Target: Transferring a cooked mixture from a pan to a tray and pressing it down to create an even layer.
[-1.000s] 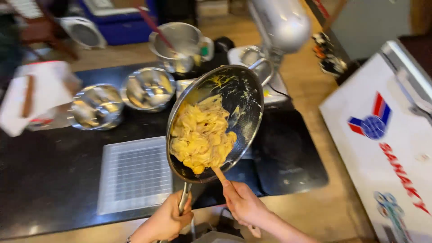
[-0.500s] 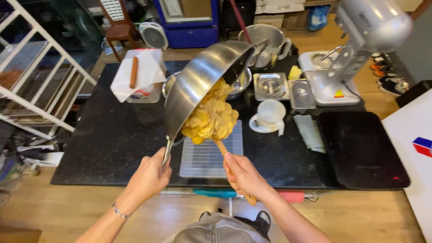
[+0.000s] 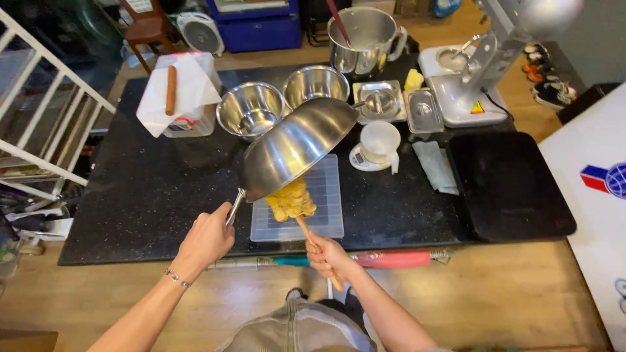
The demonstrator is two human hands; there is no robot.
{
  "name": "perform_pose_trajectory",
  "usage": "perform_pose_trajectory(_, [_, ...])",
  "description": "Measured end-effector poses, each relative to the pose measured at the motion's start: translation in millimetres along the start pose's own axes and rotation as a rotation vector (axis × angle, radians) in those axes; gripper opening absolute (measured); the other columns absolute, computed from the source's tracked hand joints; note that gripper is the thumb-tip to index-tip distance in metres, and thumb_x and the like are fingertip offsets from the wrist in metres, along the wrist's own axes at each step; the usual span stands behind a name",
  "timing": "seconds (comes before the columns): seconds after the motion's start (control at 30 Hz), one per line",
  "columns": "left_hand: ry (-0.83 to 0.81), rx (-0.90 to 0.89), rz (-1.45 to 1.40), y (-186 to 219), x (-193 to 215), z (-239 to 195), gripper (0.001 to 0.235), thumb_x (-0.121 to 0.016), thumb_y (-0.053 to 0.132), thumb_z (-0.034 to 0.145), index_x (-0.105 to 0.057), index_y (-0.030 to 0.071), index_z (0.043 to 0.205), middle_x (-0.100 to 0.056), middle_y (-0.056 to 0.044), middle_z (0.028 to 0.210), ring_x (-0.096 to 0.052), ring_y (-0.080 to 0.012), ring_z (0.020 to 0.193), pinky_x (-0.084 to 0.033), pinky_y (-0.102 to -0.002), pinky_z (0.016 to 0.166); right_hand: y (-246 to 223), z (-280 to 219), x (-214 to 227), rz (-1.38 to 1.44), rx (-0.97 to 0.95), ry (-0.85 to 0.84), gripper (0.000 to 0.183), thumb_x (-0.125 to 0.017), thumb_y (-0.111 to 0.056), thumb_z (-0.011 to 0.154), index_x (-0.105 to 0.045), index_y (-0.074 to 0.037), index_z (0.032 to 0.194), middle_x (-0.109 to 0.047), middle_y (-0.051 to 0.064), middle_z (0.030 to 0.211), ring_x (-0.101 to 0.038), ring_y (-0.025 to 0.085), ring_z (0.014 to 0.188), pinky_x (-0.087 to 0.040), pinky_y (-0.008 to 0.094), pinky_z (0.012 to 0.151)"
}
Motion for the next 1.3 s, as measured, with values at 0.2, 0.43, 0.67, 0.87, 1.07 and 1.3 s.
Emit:
perform_pose_trajectory(0.2, [-0.018, 0.043, -0.047, -24.4, -51.0, 13.1, 0.022, -0.066, 0.001, 0.099, -0.076, -0.001, 0.119, -0.081, -0.029, 0.082, -0.087, -0.0438, 0.084, -0.068, -0.053, 0.077, 52.5, 14.8, 39.4, 0.089, -0.231, 0.036, 0.049, -0.043, -0.060, 0.125, -0.045, -0.023, 0.093, -0.026, -0.012, 0.065, -0.027, 0.002, 0.040, -0.026, 0.019, 0.030])
perform_pose_trajectory(0.43, [0.046, 0.078, -0.136, -25.5, -35.2, 17.3, 0.008, -0.066, 0.001, 0.100, -0.071, 0.003, 0.105, -0.080, -0.029, 0.080, -0.086, -0.0463, 0.085, -0.067, -0.055, 0.078, 27.0, 27.1, 60.3, 0.011, -0.287, 0.049, 0.052, -0.045, -0.069, 0.122, -0.043, -0.025, 0.093, -0.026, -0.013, 0.066, -0.026, 0.005, 0.040, -0.025, 0.022, 0.030])
perform_pose_trajectory(0.67, [0.072, 0.081, -0.099, -24.9, -13.7, 7.8, 0.011, -0.066, 0.000, 0.099, -0.072, 0.002, 0.108, -0.080, -0.029, 0.078, -0.086, -0.0443, 0.080, -0.067, -0.052, 0.072, -19.5, 8.8, 23.3, 0.121, -0.324, -0.047, 0.050, -0.051, -0.068, 0.120, -0.042, -0.027, 0.092, -0.022, -0.015, 0.065, -0.024, 0.000, 0.037, -0.025, 0.018, 0.029])
perform_pose_trajectory(0.87, [0.030, 0.110, -0.042, -24.9, -11.3, -5.3, 0.017, -0.066, 0.002, 0.099, -0.075, 0.004, 0.114, -0.082, -0.027, 0.081, -0.088, -0.0409, 0.082, -0.069, -0.048, 0.075, -55.8, -19.6, -2.5, 0.181, -0.286, -0.086, 0.049, -0.053, -0.065, 0.121, -0.044, -0.024, 0.096, -0.024, -0.013, 0.062, -0.027, 0.000, 0.032, -0.027, 0.019, 0.024])
perform_pose_trajectory(1.07, [0.012, 0.128, -0.059, -24.8, -11.6, -5.0, 0.017, -0.065, 0.004, 0.100, -0.074, 0.005, 0.114, -0.081, -0.026, 0.079, -0.087, -0.0408, 0.081, -0.068, -0.048, 0.074, -97.4, -24.3, 15.7, -0.471, -0.055, 0.295, 0.051, -0.053, -0.060, 0.120, -0.061, -0.010, 0.123, -0.050, 0.005, 0.070, -0.049, 0.017, 0.039, -0.046, 0.031, 0.028])
perform_pose_trajectory(1.3, [0.048, 0.122, -0.107, -22.4, -7.2, 0.8, 0.014, -0.067, 0.003, 0.098, -0.074, 0.004, 0.109, -0.077, -0.023, 0.072, -0.085, -0.0381, 0.075, -0.066, -0.045, 0.070, -27.8, 61.9, 61.6, -1.307, -0.165, 0.366, 0.064, -0.037, -0.050, 0.115, -0.082, -0.006, 0.100, -0.084, 0.019, 0.080, -0.087, 0.039, 0.087, -0.072, 0.058, 0.084])
Point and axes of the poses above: each hand's wrist, its own z-axis towards the middle knuckle, its own x-axis out of the back of the hand, y = z × x, the point moved 9 cm from there along z, towards the middle knuckle
